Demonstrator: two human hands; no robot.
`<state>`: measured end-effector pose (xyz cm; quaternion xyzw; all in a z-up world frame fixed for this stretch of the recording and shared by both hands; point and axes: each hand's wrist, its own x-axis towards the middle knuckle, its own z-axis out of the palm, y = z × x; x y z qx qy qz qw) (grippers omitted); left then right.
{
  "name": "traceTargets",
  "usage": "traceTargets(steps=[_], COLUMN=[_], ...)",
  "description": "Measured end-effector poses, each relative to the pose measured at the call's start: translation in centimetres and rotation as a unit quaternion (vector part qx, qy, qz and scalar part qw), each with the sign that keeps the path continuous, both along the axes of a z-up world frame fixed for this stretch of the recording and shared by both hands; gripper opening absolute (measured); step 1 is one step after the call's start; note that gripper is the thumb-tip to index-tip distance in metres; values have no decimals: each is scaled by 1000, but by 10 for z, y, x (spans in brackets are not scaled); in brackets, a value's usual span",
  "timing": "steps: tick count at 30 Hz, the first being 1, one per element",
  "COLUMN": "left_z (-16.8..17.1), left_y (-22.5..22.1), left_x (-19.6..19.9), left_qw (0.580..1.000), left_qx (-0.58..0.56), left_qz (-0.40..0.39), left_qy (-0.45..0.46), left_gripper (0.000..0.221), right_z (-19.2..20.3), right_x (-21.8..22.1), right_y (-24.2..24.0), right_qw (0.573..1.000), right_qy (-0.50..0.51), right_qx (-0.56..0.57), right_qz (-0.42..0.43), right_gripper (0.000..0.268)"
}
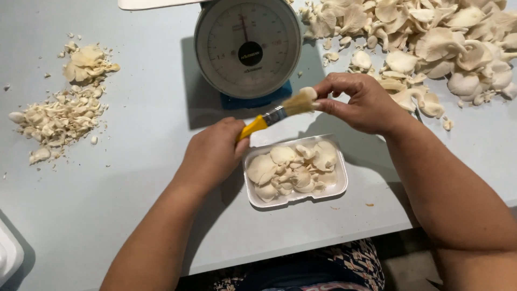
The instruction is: The person cleans mushrooms by brushing them with a small yellow-handled brush and placing them into a white foam tray.
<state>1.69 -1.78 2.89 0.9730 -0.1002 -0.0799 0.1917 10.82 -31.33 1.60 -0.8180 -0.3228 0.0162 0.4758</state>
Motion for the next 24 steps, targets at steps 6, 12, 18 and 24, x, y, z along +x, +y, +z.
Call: traceTargets(steps=[6, 12, 18, 24], left_z=[-12, -11, -8, -2], left_y=[22, 11, 24, 30], left_x=[1, -5, -4, -7], left_qw=[998, 998, 998, 992], left_qx=[-13, -65, 10, 58], left_qz=[54, 0, 60, 92], left_qy=[7, 10, 33, 70], left_gripper=[17, 20, 22, 28], right_z=[-4, -5, 10, 24], right_x=[6, 2, -24, -53], right_y=[-6, 4, 7, 24], right_qw=[997, 1000, 993, 971], right_qy=[33, -9, 13, -54], right_qx=[56, -6, -67, -175], right_qz=[30, 11, 95, 153], right_gripper=[13, 18, 17, 15])
